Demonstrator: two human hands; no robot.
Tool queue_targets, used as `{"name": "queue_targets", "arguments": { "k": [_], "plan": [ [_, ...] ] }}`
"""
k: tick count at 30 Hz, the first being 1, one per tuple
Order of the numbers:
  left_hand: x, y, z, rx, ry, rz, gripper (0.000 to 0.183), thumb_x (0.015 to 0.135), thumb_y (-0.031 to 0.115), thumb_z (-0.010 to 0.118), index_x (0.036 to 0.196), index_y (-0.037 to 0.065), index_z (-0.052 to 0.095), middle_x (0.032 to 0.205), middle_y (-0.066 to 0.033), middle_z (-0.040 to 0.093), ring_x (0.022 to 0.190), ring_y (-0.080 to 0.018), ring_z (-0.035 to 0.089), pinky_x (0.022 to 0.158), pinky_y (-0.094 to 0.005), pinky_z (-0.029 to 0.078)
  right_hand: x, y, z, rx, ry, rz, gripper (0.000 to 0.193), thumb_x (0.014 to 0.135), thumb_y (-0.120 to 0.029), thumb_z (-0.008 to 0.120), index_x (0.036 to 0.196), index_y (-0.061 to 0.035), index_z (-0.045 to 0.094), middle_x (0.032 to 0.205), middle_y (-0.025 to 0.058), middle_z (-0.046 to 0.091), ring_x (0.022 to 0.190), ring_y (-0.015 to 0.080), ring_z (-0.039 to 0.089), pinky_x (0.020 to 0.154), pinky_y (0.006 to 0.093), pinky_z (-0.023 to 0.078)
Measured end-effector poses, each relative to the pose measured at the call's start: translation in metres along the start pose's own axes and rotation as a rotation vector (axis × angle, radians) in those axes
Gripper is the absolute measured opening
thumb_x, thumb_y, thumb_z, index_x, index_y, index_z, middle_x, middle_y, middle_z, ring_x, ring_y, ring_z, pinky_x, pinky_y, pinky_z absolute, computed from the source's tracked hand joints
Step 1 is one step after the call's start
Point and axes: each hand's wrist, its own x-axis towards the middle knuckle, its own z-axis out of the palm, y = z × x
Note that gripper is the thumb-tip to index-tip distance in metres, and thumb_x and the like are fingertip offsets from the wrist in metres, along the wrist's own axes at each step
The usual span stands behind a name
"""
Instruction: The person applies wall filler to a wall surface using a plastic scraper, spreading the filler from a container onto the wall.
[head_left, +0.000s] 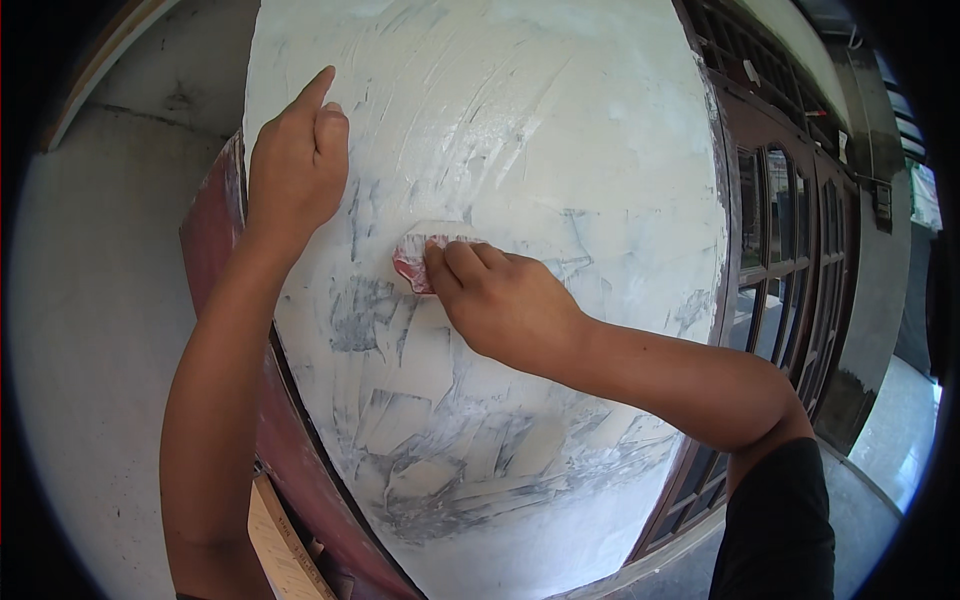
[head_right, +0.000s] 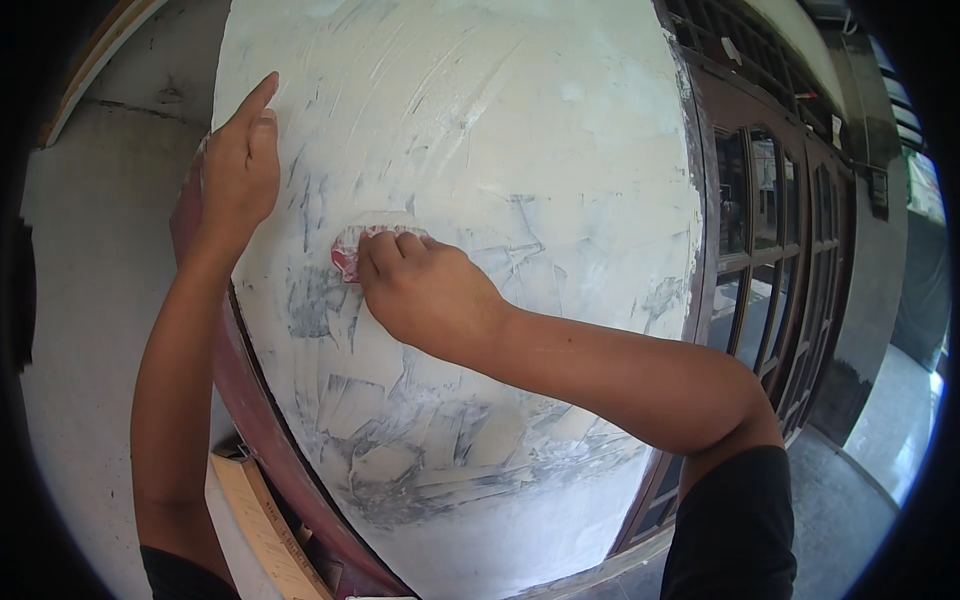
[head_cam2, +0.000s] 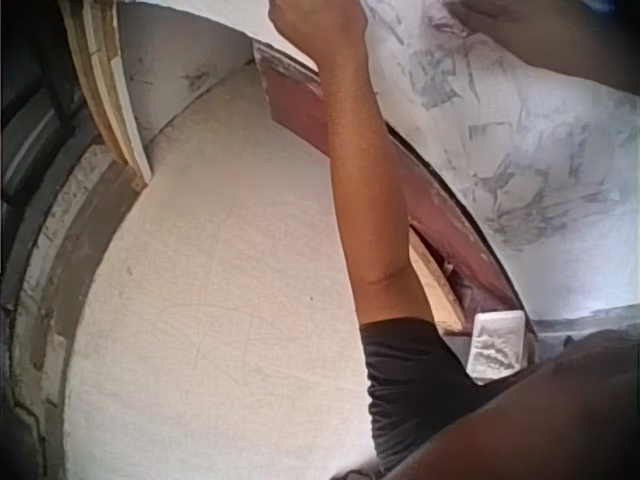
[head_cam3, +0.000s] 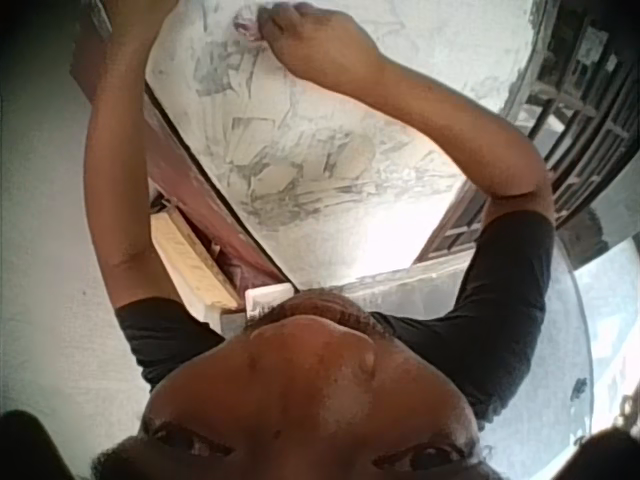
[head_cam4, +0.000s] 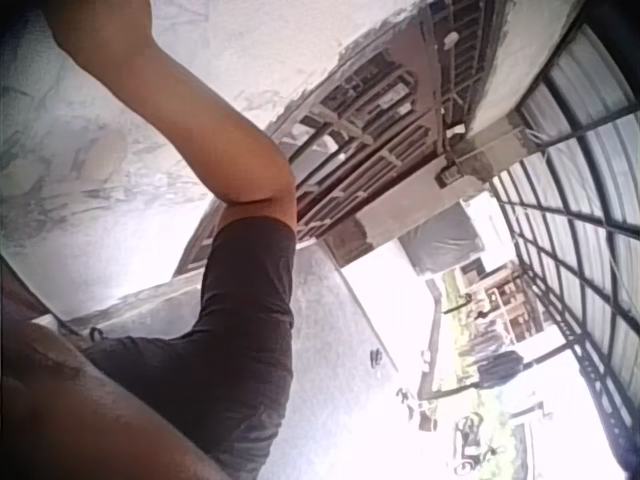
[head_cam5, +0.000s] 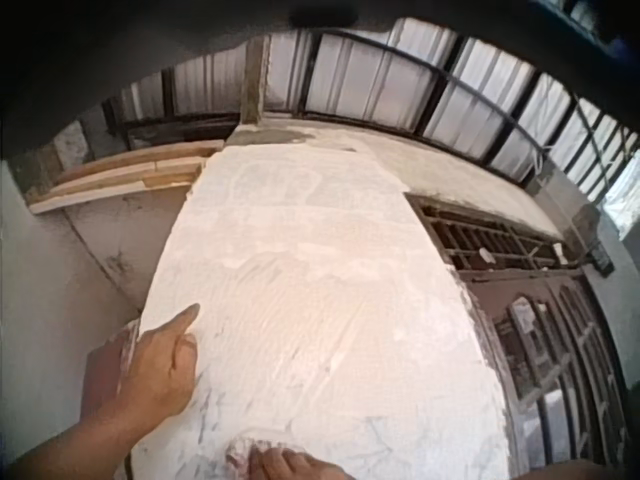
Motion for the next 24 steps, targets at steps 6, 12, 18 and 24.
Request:
{"name": "queue_targets", "arguments": {
  "k": [6, 12, 18, 24],
  "plan": [
    [0.001, -0.002, -0.007, 0.017, 0.010, -0.005, 0.047, 0.093, 0.021, 0.043, 0.129, -0.007, 0.058, 0.072, -0.0231, 0.063, 0.067, -0.0326, 0.064, 0.073, -0.0415, 0.051, 0.053, 0.141, -0.021, -0.069, -0.022, 0.571, 0.029, 0.087, -0.005, 0.053, 0.112, -0.0011, 0.068, 0.099, 0.0158, 0.067, 0.086, 0.0339, 0.067, 0.078, 0.0432, 0.055],
    [-0.001, 0.004, 0.003, 0.004, -0.016, -0.012, 0.047, 0.093, 0.020, 0.043, 0.128, -0.007, 0.058, 0.072, -0.0229, 0.064, 0.067, -0.0325, 0.065, 0.072, -0.0412, 0.051, 0.042, 0.100, 0.033, -0.145, -0.071, 0.288, 0.026, 0.084, -0.003, 0.054, 0.106, 0.0053, 0.063, 0.102, 0.0153, 0.063, 0.084, 0.0282, 0.067, 0.070, 0.0348, 0.059],
    [0.001, -0.004, -0.002, 0.026, 0.020, 0.045, 0.047, 0.092, 0.020, 0.043, 0.128, -0.007, 0.058, 0.072, -0.0228, 0.063, 0.066, -0.0320, 0.064, 0.071, -0.0409, 0.051, 0.020, 0.021, -0.018, 0.229, -0.180, 0.257, 0.034, 0.084, -0.004, 0.058, 0.117, 0.0034, 0.063, 0.099, 0.0141, 0.064, 0.085, 0.0256, 0.068, 0.068, 0.0335, 0.059],
    [0.003, 0.000, -0.004, 0.002, 0.027, 0.003, 0.047, 0.093, 0.020, 0.043, 0.128, -0.007, 0.058, 0.071, -0.0230, 0.063, 0.066, -0.0317, 0.064, 0.071, -0.0407, 0.051, 0.062, 0.179, -0.017, -0.191, -0.123, 0.669, 0.029, 0.089, -0.002, 0.047, 0.112, -0.0001, 0.064, 0.100, 0.0164, 0.066, 0.085, 0.0368, 0.066, 0.076, 0.0455, 0.055]
  ]
}}
